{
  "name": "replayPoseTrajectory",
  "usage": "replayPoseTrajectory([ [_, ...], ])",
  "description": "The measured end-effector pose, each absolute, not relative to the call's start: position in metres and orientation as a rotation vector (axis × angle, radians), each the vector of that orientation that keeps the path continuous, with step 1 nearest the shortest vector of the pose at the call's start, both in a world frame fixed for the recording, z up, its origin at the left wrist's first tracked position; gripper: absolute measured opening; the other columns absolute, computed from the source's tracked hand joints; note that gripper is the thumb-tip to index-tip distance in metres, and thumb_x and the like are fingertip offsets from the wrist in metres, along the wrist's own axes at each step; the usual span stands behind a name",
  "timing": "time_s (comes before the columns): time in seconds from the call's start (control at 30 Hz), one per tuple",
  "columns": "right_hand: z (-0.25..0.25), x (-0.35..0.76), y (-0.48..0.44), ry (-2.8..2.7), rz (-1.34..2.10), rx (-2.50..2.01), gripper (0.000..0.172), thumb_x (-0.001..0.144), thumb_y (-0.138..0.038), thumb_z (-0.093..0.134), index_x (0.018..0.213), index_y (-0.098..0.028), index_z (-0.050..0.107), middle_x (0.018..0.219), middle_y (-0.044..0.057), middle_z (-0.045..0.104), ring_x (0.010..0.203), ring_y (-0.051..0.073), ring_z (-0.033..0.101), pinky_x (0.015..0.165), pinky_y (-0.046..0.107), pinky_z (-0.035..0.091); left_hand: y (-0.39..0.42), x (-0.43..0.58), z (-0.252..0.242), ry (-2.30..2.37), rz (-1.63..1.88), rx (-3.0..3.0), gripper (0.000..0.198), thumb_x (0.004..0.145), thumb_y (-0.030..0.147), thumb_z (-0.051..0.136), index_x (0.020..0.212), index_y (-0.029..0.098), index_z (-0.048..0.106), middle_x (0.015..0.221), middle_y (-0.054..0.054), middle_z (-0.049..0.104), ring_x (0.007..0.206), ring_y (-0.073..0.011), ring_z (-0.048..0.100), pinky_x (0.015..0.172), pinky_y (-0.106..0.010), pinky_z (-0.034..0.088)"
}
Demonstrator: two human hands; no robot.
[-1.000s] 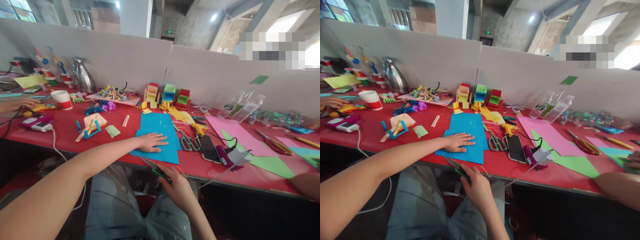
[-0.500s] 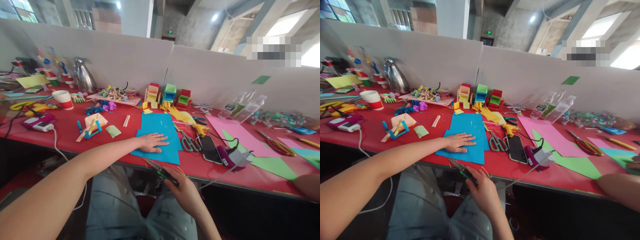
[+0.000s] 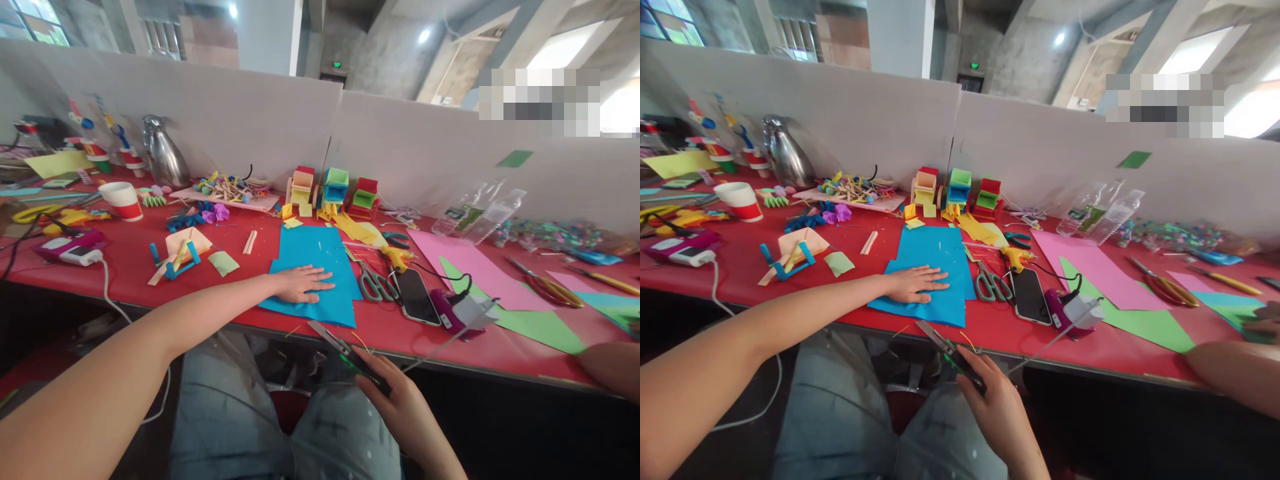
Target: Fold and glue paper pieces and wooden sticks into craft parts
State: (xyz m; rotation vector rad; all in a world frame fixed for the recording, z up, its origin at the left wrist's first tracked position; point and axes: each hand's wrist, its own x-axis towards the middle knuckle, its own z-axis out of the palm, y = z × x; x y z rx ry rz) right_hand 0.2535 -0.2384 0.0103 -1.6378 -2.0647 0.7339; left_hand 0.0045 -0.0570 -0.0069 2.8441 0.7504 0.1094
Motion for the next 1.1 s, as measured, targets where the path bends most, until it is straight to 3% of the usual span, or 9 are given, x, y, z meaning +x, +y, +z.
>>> replayPoseTrajectory([
  [0.53, 0.005, 0.291, -0.245, -1.929, 0.649, -1.715, 0.043, 0.080, -0.038, 0.051, 0.120, -0.025, 0.056, 0.116, 0.006, 0.062, 0.105, 0.024, 0.057, 0.087, 0.032, 0.046, -0.057, 0.004, -0.006, 0.766, 0.082, 2.840, 0.058, 0.088, 0.053, 0.025, 0.141, 0.029, 0.019, 0.150, -0.001, 0.011, 0.137, -0.0222, 0.004, 0.109, -0.044, 0.005],
  [0.9, 0.008, 0.303, -0.249, -1.890, 0.595, -1.735, 0.041, 0.079, -0.040, 0.051, 0.117, -0.026, 0.058, 0.104, 0.004, 0.067, 0.089, 0.021, 0.064, 0.072, 0.025, 0.051, -0.058, 0.005, -0.006, 0.768, 0.094, 2.843, 0.058, 0.089, 0.053, 0.025, 0.141, 0.028, 0.020, 0.150, -0.001, 0.012, 0.137, -0.0229, 0.005, 0.109, -0.044, 0.006],
  [1.1, 0.005, 0.284, -0.241, -1.926, 0.524, -1.862, 0.043, 0.082, -0.039, 0.045, 0.121, -0.025, 0.054, 0.112, 0.004, 0.062, 0.088, 0.020, 0.064, 0.073, 0.027, 0.050, -0.058, 0.004, -0.007, 0.758, 0.091, 2.846, 0.060, 0.088, 0.056, 0.023, 0.141, 0.029, 0.019, 0.150, 0.000, 0.011, 0.137, -0.0229, 0.004, 0.109, -0.043, 0.006],
])
